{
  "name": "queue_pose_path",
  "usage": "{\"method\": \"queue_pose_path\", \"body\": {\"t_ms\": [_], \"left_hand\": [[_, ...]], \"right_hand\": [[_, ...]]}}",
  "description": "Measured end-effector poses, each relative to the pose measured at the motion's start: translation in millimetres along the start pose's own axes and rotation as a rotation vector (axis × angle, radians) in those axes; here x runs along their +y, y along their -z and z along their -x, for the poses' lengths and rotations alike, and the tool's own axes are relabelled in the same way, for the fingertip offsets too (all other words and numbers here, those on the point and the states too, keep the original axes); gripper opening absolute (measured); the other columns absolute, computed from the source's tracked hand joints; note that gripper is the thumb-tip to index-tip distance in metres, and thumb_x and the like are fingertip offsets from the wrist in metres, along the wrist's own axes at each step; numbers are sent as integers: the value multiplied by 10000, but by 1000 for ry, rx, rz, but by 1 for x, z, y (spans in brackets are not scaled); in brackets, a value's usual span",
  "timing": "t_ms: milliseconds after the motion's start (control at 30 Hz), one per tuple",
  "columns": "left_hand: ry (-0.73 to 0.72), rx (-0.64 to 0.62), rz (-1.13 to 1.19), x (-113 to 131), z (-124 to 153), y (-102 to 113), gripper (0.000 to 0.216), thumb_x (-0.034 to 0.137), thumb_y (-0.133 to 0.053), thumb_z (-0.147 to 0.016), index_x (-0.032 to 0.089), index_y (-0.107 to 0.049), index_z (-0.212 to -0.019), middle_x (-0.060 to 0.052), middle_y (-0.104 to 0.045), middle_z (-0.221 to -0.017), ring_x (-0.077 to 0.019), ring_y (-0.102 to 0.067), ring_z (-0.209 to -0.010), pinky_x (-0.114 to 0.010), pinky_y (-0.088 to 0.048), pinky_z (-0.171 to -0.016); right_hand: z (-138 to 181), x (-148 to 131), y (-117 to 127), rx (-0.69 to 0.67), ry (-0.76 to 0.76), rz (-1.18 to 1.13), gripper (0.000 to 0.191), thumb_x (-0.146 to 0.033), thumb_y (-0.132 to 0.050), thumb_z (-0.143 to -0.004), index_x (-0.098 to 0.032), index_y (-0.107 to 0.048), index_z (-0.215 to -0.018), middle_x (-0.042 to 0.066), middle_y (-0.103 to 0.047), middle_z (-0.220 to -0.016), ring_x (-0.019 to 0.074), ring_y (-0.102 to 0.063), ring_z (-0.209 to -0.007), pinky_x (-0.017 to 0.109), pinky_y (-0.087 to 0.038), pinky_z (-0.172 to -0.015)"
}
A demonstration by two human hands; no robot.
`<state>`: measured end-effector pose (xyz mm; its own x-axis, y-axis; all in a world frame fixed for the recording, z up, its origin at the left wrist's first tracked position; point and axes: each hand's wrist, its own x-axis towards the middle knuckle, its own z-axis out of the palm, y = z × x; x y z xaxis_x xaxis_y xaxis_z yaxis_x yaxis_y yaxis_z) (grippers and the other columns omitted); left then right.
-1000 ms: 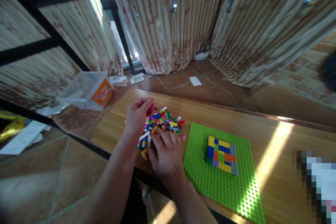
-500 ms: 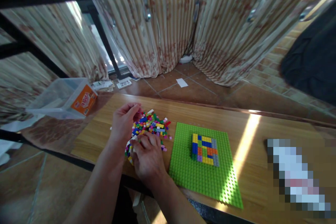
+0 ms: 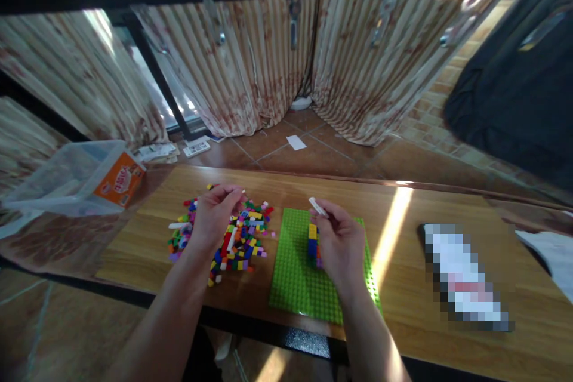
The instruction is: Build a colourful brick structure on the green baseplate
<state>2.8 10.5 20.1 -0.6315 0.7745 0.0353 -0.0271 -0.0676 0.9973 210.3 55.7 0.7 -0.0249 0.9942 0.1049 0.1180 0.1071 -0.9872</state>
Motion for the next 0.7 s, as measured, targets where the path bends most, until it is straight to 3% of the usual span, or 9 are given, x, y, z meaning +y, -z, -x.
{"method": "queue_pose_path", "body": {"t_ms": [133, 267, 467, 600, 700], "left_hand": [[9, -159, -95, -12, 14, -24, 155, 303, -638, -787, 156, -678, -810, -12, -668, -668, -94, -582, -515, -192, -456, -484], [-51, -321, -221, -25, 29, -46, 133, 245, -576, -828, 164, -673, -871, -20, -682, -734, -120, -616, -589, -227, -493, -533], [-267, -418, -466, -30, 44, -65, 155, 166, -556, -843, 169, -675, -943, -53, -721, -920, -158, -652, -802, -287, -525, -739], [-322, -448, -554, -32, 48, -69, 178, 142, -558, -836, 160, -669, -973, -57, -716, -940, -161, -640, -792, -303, -519, -757], [-335, -477, -603, -34, 49, -70, 183, 143, -561, -838, 162, -667, -986, -64, -710, -971, -169, -643, -820, -317, -519, -785]], "right_hand": [[-10, 7, 35, -44, -67, 218, 350, -416, -625, -795, -179, -712, -1037, 79, -747, -815, 222, -706, -750, 373, -558, -686], [-7, 12, 49, -116, -42, 380, 314, -438, -602, -812, -195, -713, -977, 48, -723, -730, 197, -682, -666, 335, -530, -618], [-8, 13, 55, -128, -126, 139, 333, -451, -633, -785, -169, -702, -947, 10, -651, -645, 113, -560, -527, 268, -474, -510], [-9, 16, 57, -215, -191, 20, 413, -450, -707, -702, -154, -699, -991, 32, -699, -725, 125, -597, -590, 297, -525, -581], [-8, 19, 59, -251, -200, 100, 425, -459, -671, -717, -151, -699, -1008, 36, -707, -706, 150, -623, -583, 325, -538, -584]]}}
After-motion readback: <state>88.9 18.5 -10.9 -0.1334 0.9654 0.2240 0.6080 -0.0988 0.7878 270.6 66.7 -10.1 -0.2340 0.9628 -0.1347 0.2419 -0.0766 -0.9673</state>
